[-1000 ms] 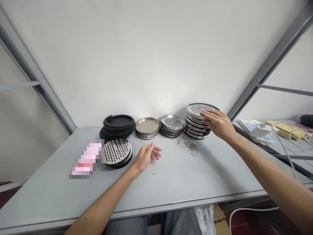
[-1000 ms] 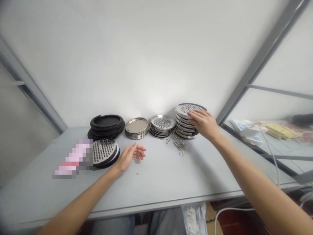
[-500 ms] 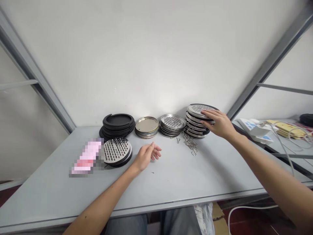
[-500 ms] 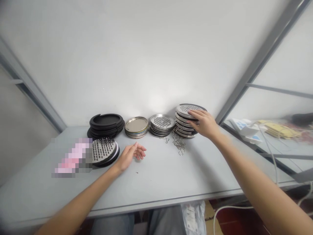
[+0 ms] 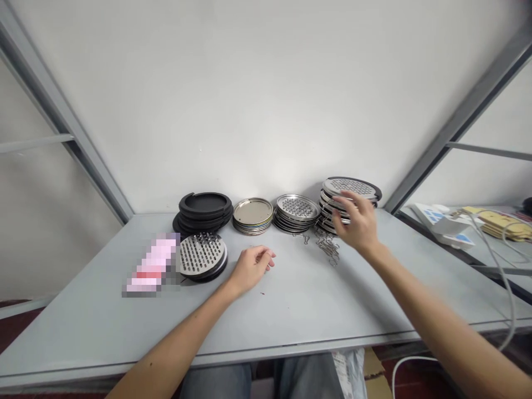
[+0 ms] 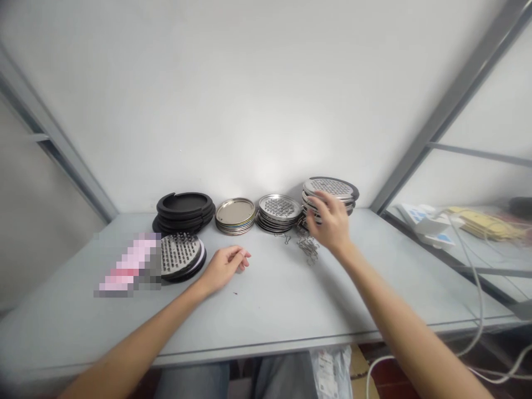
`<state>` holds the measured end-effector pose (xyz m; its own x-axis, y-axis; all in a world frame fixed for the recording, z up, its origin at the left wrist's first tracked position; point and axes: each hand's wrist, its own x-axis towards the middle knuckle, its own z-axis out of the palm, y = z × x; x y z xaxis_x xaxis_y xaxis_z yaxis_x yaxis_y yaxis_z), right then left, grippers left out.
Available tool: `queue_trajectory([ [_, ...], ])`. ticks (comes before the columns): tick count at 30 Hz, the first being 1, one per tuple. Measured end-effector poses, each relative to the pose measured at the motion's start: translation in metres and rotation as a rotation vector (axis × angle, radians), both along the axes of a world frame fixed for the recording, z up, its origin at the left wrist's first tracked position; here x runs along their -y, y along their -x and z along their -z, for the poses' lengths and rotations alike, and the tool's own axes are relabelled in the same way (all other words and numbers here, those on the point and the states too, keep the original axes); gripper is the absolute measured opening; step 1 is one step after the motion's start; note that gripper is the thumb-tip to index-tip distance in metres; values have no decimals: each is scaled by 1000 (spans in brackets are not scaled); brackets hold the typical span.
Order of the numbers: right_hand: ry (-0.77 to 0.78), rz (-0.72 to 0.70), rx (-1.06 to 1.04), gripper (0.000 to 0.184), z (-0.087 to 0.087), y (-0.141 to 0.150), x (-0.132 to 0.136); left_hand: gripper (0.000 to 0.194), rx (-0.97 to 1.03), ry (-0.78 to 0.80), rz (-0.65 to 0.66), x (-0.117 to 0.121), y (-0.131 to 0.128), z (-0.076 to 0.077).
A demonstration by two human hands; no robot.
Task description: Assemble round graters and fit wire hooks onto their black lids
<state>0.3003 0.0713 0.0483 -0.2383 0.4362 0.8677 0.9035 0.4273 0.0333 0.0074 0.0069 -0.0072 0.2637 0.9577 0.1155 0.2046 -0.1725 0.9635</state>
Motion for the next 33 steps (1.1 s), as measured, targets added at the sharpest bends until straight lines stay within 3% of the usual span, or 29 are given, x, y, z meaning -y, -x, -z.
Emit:
queue_trajectory([
  [3, 7, -226, 13, 31, 22, 45, 1, 29, -79, -61, -9, -3, 3, 6],
  [6, 200, -432, 107, 26, 47, 86, -1, 23, -209, -182, -39, -5, 8, 9],
  [9, 406, -460, 82, 23, 65, 109, -3, 21, -389, -351, -66, -6, 12, 7],
  [12, 577, -484, 51, 23, 75, 111, -3, 22, -561, -471, -111, -5, 15, 6],
  [18, 737, -569, 31, 34, 75, 100, 5, 38, -841, -496, -84, -5, 18, 10],
  [33, 779, -587, 17, 34, 74, 99, 5, 39, -955, -482, -5, -3, 19, 8],
])
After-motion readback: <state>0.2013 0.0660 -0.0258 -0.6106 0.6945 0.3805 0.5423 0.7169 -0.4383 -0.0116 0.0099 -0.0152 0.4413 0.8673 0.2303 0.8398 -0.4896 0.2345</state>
